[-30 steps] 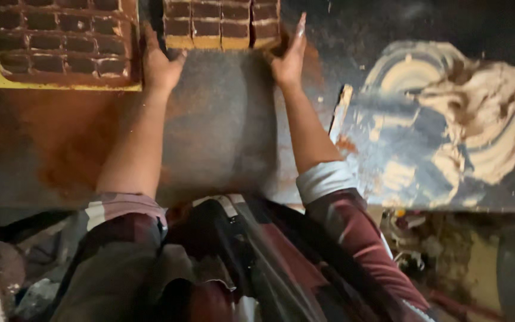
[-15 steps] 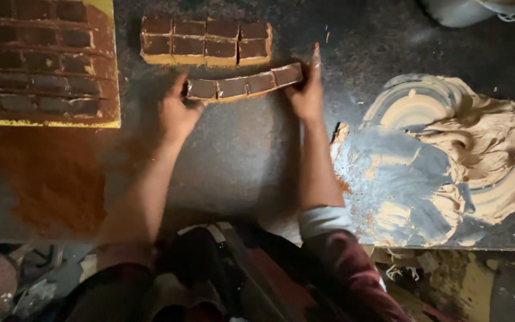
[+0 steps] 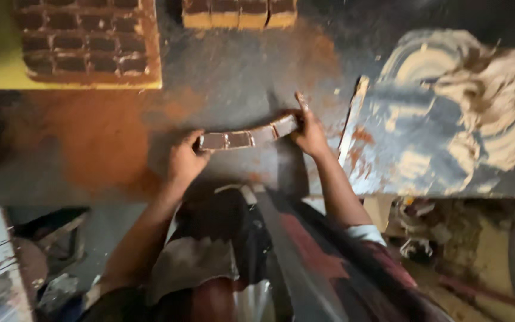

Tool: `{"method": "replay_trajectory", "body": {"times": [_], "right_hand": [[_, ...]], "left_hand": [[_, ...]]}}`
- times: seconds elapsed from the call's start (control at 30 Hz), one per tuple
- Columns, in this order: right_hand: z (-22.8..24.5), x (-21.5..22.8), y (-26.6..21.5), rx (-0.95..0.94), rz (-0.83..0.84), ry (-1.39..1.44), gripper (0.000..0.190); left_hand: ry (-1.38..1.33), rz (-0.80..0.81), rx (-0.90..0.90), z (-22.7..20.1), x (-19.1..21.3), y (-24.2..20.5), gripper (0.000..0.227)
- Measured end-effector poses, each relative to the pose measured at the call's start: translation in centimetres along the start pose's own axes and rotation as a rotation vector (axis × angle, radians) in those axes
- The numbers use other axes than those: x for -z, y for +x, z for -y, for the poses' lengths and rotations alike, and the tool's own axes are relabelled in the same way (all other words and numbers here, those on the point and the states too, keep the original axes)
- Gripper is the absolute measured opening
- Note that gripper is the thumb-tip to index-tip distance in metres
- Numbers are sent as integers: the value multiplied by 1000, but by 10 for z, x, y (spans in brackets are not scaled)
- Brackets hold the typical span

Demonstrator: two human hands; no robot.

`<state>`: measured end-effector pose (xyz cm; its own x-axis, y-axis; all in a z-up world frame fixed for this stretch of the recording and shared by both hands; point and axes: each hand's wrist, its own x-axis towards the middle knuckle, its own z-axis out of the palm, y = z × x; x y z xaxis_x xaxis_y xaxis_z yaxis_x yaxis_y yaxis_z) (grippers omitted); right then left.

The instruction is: The person repeatedly coats rectangular confectionery bars in a reddish-brown powder. They use a flat metal tool to spread the powder over the bars, flip them to coat all sides, and then place the finished bars into a grid mold.

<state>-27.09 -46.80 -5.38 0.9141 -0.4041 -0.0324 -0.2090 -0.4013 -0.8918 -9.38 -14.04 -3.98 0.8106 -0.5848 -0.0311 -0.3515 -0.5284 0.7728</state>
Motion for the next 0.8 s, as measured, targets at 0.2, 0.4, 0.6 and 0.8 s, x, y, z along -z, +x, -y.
{"method": "replay_trajectory", "body": {"times": [0.2, 0.4, 0.6, 0.8], "right_hand": [[24, -26, -106, -264, -3, -273, 106], [13, -22, -86, 76, -84, -241, 123], [-22, -25, -63, -306, -143, -162, 111], [-82, 17, -108, -470, -594, -932, 80]], "left_hand": [[-91, 106, -29, 23, 19, -63, 57], [51, 361, 204, 32, 25, -20, 95], [225, 205, -42, 14, 36, -8, 95], [324, 275, -613, -12, 26, -49, 84]]}}
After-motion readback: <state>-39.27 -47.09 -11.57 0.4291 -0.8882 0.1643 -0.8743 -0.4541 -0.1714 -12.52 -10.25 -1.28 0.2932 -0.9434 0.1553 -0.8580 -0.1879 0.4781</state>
